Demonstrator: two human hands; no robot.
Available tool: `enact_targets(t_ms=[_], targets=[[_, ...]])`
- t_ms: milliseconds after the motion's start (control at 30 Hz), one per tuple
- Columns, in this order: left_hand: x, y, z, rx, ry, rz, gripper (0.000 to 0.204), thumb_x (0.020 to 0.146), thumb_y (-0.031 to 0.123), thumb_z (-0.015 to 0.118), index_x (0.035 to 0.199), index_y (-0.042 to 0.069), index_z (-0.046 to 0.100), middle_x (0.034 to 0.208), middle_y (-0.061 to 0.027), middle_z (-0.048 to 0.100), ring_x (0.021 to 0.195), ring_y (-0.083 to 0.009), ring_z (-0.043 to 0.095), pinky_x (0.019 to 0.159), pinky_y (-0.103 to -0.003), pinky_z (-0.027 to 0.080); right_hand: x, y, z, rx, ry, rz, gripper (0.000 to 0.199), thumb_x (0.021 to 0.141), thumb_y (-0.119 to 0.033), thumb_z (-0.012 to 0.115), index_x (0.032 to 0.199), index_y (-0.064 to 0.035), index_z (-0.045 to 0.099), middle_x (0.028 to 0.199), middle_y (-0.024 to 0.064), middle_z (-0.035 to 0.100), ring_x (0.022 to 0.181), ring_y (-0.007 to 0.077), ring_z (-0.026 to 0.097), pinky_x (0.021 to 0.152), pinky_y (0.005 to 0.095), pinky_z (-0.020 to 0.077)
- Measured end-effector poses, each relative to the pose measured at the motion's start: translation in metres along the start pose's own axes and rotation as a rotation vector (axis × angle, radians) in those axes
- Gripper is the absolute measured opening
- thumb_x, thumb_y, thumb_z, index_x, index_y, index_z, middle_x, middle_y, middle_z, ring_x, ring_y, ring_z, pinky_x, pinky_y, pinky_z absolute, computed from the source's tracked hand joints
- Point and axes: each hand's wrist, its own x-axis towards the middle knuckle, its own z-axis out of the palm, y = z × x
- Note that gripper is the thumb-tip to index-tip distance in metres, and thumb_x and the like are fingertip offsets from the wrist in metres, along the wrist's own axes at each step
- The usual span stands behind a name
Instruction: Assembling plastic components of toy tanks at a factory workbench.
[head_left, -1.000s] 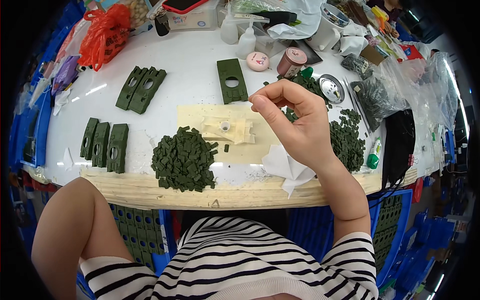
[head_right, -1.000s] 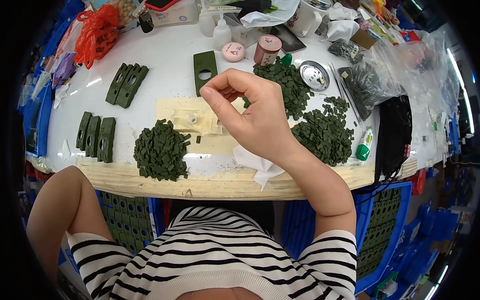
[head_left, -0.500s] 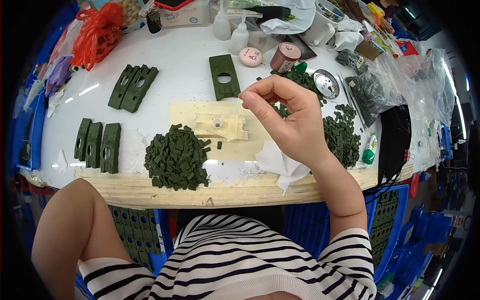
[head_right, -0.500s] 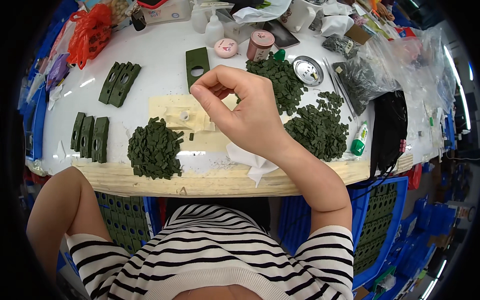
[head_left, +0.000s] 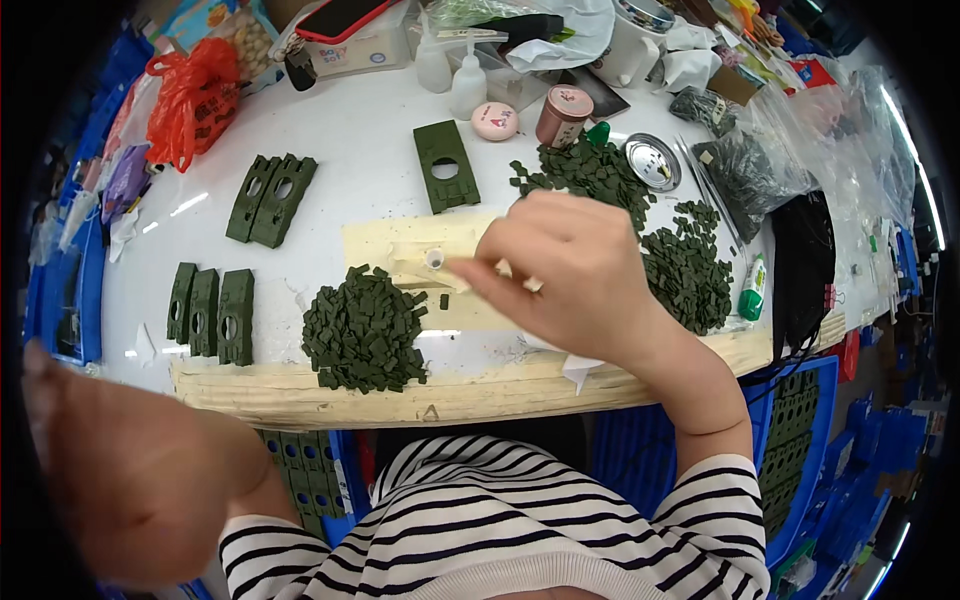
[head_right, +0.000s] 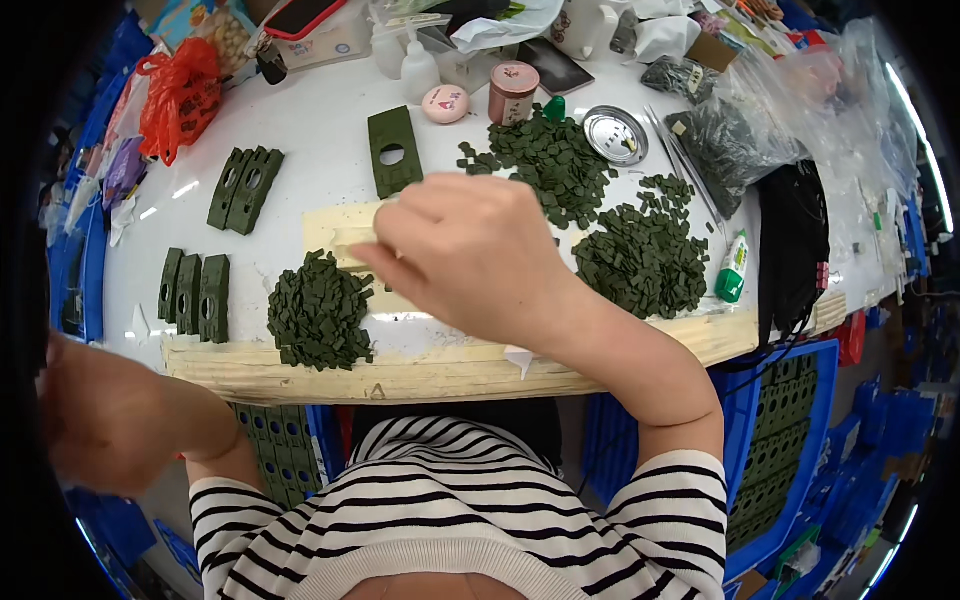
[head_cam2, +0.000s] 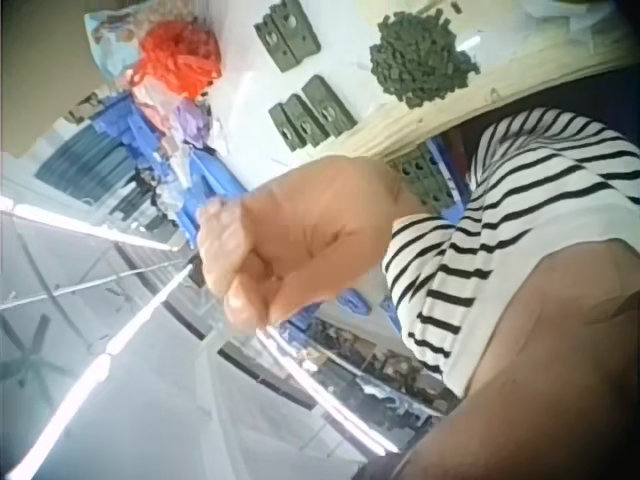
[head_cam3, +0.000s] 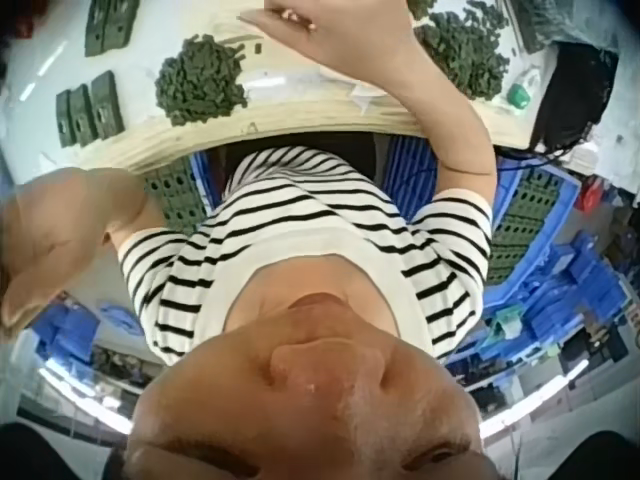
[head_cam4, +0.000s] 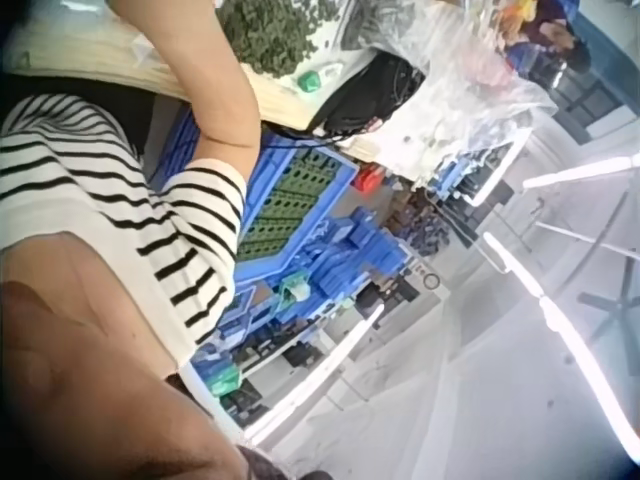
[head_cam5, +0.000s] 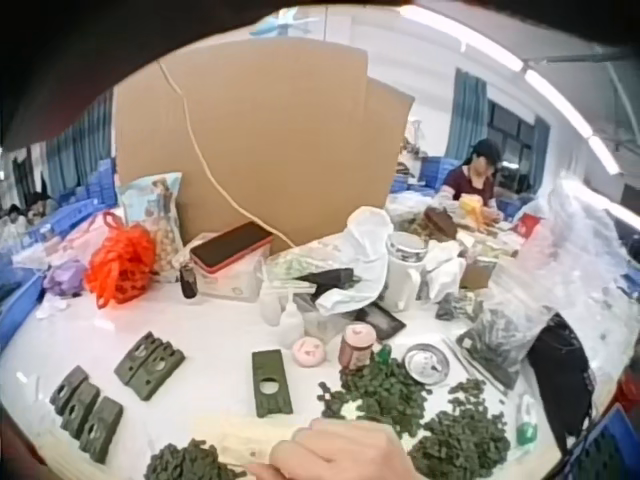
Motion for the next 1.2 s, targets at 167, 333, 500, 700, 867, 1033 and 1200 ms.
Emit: enact_targets(t_ms=[167, 333, 500, 700, 867, 1033, 1200], targets=[[-0.032, 0.033, 0.063, 0.082, -0.961, 0.409, 0.013, 0.08, 0.024, 0.06, 0.088, 0.015, 0.065, 0.097, -0.0027, 0.061, 0.084, -0.0197, 0.056, 0.076, -0.038, 0.041, -0.027, -0.032, 0.027, 0.113, -0.266, -0.171, 0.024, 0.072, -0.02, 0.068, 0.059, -0.0098, 0.05, 0.051, 0.0005, 0.049, 0.047, 0.0172, 0.054, 0.043, 0.0294, 0.0418], [-0.068, 0.054, 0.123, -0.189, -1.057, 0.649, 0.019, 0.081, 0.02, 0.051, 0.089, 0.01, 0.064, 0.109, -0.005, 0.056, 0.098, -0.021, 0.052, 0.089, -0.033, 0.038, -0.044, -0.042, 0.039, 0.045, -0.433, -0.316, 0.017, 0.06, -0.017, 0.061, 0.056, -0.0045, 0.051, 0.048, 0.0031, 0.051, 0.048, 0.0189, 0.056, 0.042, 0.0311, 0.0422], [-0.059, 0.08, 0.152, 0.018, -1.202, 0.839, 0.032, 0.082, 0.022, 0.048, 0.103, 0.002, 0.061, 0.11, -0.0103, 0.054, 0.1, -0.0238, 0.051, 0.093, -0.034, 0.035, -0.056, -0.041, 0.064, 0.132, -0.458, -0.298, 0.017, 0.063, -0.019, 0.06, 0.055, -0.0055, 0.055, 0.05, 0.0051, 0.054, 0.049, 0.0198, 0.057, 0.043, 0.032, 0.0428], [-0.074, 0.085, 0.153, -0.108, -1.268, 0.501, 0.033, 0.081, 0.021, 0.05, 0.102, 0.0, 0.063, 0.111, -0.012, 0.052, 0.103, -0.0229, 0.051, 0.081, -0.031, 0.04, -0.059, -0.036, 0.067, 0.07, -0.478, -0.305, 0.015, 0.066, -0.02, 0.06, 0.058, -0.0069, 0.059, 0.052, 0.0044, 0.056, 0.052, 0.0199, 0.058, 0.045, 0.0318, 0.0426], [-0.074, 0.074, 0.173, -0.266, -1.125, 0.777, 0.03, 0.079, 0.021, 0.053, 0.098, 0.0, 0.062, 0.094, -0.0083, 0.054, 0.086, -0.021, 0.052, 0.074, -0.03, 0.04, -0.062, -0.033, 0.071, 0.053, -0.454, -0.285, 0.016, 0.066, -0.021, 0.059, 0.058, -0.0066, 0.058, 0.053, 0.0045, 0.057, 0.054, 0.0197, 0.059, 0.045, 0.0323, 0.0424], [-0.092, 0.078, 0.2, -0.258, -0.897, 0.536, 0.028, 0.075, 0.021, 0.056, 0.092, -0.001, 0.062, 0.078, -0.0041, 0.05, 0.069, -0.0185, 0.049, 0.066, -0.028, 0.04, -0.069, -0.023, 0.069, 0.051, -0.461, -0.261, 0.016, 0.066, -0.019, 0.06, 0.059, -0.0059, 0.055, 0.052, 0.004, 0.055, 0.053, 0.0203, 0.058, 0.045, 0.0325, 0.0427], [-0.092, 0.088, 0.182, -0.148, -1.077, 0.578, 0.027, 0.075, 0.023, 0.057, 0.088, 0.0, 0.062, 0.078, -0.0046, 0.049, 0.071, -0.0175, 0.049, 0.059, -0.027, 0.036, -0.068, -0.022, 0.076, 0.156, -0.595, -0.255, 0.013, 0.068, -0.016, 0.06, 0.061, -0.0059, 0.055, 0.052, 0.0044, 0.054, 0.052, 0.0212, 0.057, 0.046, 0.0319, 0.0435]])
